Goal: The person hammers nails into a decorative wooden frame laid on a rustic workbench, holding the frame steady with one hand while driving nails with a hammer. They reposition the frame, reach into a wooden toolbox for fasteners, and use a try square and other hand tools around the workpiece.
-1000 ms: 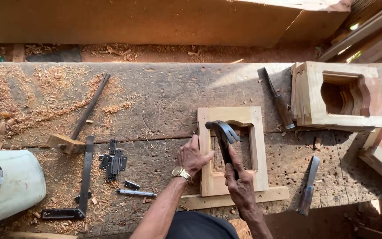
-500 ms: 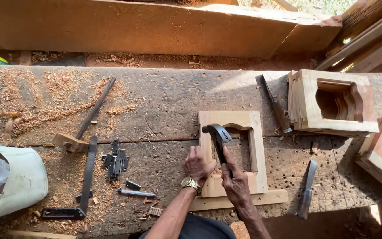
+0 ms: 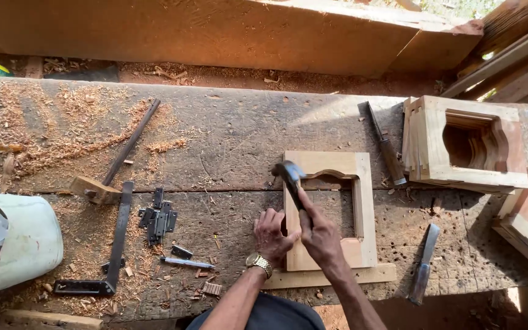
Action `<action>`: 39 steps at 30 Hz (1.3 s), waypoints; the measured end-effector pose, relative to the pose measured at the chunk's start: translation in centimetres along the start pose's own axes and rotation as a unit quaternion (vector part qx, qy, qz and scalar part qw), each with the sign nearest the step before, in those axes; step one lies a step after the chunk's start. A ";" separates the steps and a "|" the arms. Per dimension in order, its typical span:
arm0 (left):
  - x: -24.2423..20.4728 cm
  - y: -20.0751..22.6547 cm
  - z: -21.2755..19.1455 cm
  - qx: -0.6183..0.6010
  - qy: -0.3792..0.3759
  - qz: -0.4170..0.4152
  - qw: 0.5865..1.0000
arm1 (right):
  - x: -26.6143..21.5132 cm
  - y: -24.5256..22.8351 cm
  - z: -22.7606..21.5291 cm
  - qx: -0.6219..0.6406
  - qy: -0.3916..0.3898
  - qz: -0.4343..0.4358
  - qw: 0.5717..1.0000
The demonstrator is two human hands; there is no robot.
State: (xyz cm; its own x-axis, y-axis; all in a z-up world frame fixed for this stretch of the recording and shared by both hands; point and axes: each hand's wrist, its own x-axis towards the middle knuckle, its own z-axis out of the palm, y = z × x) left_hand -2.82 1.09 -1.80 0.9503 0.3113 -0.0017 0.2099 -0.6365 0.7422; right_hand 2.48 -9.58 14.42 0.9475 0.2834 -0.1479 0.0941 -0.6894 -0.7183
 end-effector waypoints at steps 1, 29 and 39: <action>0.2 0.9 -0.5 -0.001 0.006 0.007 1.000 | -0.3 0.7 -0.1 -0.001 0.007 -0.007 1.000; 0.3 2.8 -2.5 0.021 0.035 -0.002 0.999 | -2.6 2.3 -0.2 0.028 0.092 -0.162 0.982; 0.0 2.7 -2.4 0.021 0.046 0.008 0.999 | -2.5 2.8 0.3 -0.070 0.050 -0.119 0.989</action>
State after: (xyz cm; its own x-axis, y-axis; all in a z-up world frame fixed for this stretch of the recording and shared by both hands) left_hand -2.80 1.09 1.86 0.9285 0.3641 0.0726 0.2072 -0.6705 0.7124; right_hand 0.24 -11.99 12.56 0.9185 0.3857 0.0876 0.3526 -0.6982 -0.6231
